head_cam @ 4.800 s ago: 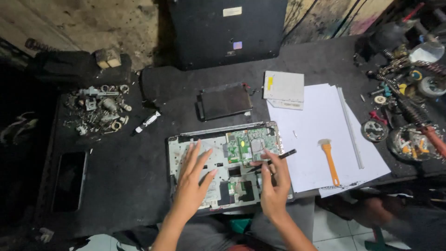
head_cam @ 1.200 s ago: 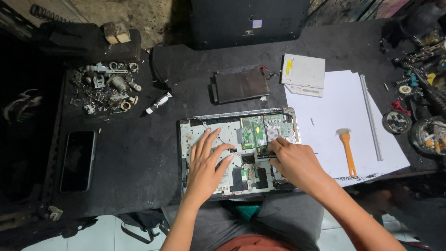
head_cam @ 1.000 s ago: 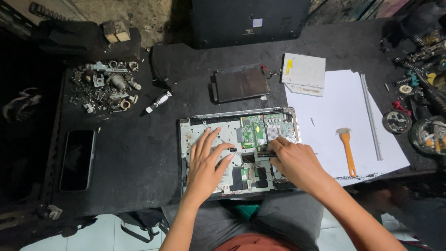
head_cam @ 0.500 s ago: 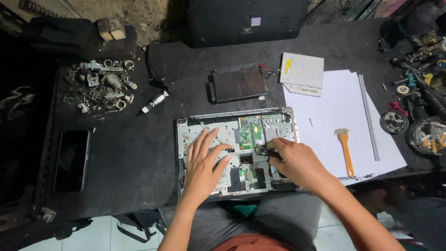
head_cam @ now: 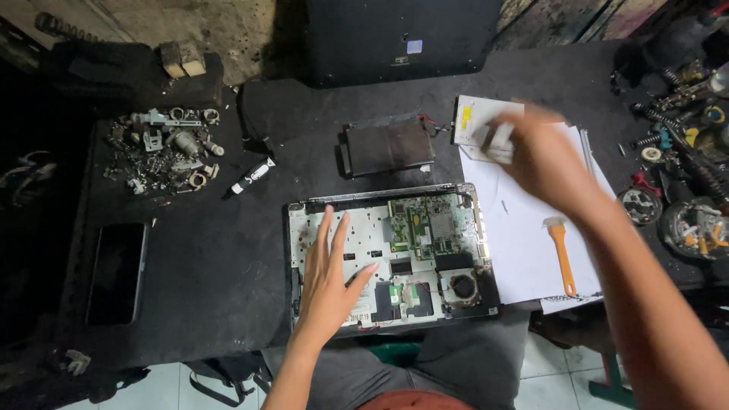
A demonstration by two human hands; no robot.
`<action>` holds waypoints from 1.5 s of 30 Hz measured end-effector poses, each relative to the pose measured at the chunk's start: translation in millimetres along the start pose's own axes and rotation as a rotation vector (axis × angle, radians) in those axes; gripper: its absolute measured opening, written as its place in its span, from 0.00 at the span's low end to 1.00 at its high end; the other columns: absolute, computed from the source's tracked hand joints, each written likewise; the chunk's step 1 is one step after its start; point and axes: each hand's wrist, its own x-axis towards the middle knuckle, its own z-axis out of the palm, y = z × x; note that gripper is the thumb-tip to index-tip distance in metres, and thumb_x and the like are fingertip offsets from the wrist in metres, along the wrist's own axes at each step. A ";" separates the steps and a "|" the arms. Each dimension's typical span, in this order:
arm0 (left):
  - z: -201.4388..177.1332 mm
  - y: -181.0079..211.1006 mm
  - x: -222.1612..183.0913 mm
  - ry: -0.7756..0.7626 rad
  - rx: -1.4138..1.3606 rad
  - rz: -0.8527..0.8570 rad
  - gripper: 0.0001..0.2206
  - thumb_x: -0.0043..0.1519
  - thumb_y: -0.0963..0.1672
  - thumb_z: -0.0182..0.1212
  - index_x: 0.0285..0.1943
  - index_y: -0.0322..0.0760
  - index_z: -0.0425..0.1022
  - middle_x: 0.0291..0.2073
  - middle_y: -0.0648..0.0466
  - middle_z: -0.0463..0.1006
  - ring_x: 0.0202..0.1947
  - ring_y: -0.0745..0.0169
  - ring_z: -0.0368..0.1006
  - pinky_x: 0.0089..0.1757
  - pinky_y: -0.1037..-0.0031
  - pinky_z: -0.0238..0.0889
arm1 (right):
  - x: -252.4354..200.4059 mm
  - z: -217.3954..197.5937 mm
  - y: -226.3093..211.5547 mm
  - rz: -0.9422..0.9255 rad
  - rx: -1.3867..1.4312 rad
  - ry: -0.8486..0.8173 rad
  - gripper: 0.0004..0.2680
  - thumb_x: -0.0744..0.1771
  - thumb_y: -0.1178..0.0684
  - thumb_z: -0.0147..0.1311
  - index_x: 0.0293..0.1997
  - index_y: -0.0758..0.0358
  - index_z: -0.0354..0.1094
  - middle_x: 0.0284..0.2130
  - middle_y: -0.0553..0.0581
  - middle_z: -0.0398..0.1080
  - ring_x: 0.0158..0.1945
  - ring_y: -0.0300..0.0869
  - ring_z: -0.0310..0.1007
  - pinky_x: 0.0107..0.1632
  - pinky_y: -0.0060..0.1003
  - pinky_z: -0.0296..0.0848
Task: Disassembling a laptop by removing the back cover and battery, then inspecting or working on the motherboard with a tool.
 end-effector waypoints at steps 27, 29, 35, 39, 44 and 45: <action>2.5 0.3 4.6 -0.009 0.119 0.164 0.18 0.69 0.52 0.53 0.66 0.52 0.76 0.76 0.57 0.56 0.79 0.49 0.42 0.67 0.43 0.41 | -205.8 108.1 10.6 0.459 1.541 0.494 0.33 0.66 0.61 0.51 0.81 0.45 0.40 0.45 0.63 0.67 0.38 0.49 0.78 0.43 0.37 0.76; 2.1 1.3 4.9 -0.014 0.132 0.144 0.18 0.69 0.52 0.52 0.66 0.53 0.75 0.77 0.57 0.56 0.79 0.50 0.41 0.67 0.43 0.40 | -199.9 109.7 5.4 0.501 1.503 0.517 0.32 0.66 0.61 0.51 0.81 0.48 0.40 0.44 0.65 0.66 0.36 0.52 0.75 0.42 0.40 0.73; 2.3 2.9 4.8 -0.009 0.144 0.144 0.18 0.68 0.52 0.53 0.66 0.52 0.75 0.76 0.57 0.58 0.79 0.50 0.42 0.67 0.45 0.40 | -190.1 109.6 -16.0 0.544 1.315 0.689 0.32 0.67 0.58 0.51 0.79 0.49 0.32 0.39 0.65 0.65 0.41 0.59 0.77 0.51 0.46 0.75; 3.5 2.3 4.0 -0.008 0.137 0.142 0.19 0.69 0.52 0.52 0.66 0.53 0.75 0.76 0.58 0.57 0.79 0.51 0.41 0.67 0.45 0.40 | -187.1 105.1 -31.7 0.529 1.177 0.739 0.28 0.69 0.61 0.47 0.76 0.50 0.32 0.37 0.69 0.68 0.37 0.59 0.79 0.50 0.53 0.80; 4.9 0.1 3.0 0.004 0.145 0.152 0.18 0.68 0.52 0.54 0.67 0.54 0.74 0.77 0.58 0.57 0.79 0.50 0.42 0.67 0.44 0.42 | -186.7 108.7 -31.2 0.580 0.946 0.796 0.23 0.71 0.61 0.48 0.72 0.54 0.36 0.38 0.73 0.72 0.31 0.56 0.80 0.41 0.42 0.81; 4.5 1.2 2.8 0.003 0.144 0.152 0.18 0.68 0.52 0.54 0.67 0.54 0.74 0.77 0.58 0.57 0.79 0.50 0.42 0.67 0.44 0.42 | -185.5 109.0 -33.5 0.581 0.946 0.796 0.23 0.71 0.61 0.48 0.72 0.54 0.36 0.38 0.73 0.72 0.31 0.56 0.80 0.41 0.42 0.81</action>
